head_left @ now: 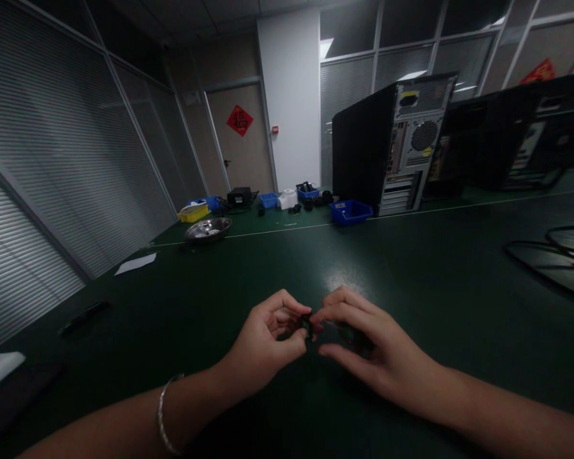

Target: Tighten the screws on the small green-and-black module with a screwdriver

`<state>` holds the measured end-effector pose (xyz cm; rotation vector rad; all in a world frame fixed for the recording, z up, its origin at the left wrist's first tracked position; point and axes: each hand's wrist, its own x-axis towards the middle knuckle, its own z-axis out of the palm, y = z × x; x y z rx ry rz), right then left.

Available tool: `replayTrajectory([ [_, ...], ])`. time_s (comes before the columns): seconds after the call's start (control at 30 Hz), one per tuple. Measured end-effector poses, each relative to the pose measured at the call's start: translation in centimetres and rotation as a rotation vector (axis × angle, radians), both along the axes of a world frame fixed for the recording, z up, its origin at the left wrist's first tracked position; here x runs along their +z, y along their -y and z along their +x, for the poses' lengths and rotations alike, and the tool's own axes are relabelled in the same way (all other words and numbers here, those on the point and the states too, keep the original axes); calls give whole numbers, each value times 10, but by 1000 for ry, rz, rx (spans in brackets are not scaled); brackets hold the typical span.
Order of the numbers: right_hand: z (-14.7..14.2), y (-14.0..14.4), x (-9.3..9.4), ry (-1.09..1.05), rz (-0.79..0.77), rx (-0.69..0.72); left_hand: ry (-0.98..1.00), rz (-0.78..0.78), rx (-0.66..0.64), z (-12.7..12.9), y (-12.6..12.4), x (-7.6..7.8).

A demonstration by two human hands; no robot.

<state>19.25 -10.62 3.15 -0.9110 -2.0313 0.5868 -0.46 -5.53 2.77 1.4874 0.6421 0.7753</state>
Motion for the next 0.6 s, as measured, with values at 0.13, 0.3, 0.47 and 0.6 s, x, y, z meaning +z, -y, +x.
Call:
replayTrajectory([
  [0.13, -1, -1, 1, 17, -11, -25, 18, -33, -9, 0, -2, -1],
  [0.3, -2, -1, 2, 40, -27, -75, 90, -143, -50, 0, -2, -3],
  [0.47, 0, 0, 0, 31, -32, -132, 111, -181, -44, 1, -3, -2],
  [0.6, 3, 0, 0, 26, -66, -161, 115, -222, -14, 1, -3, 0],
])
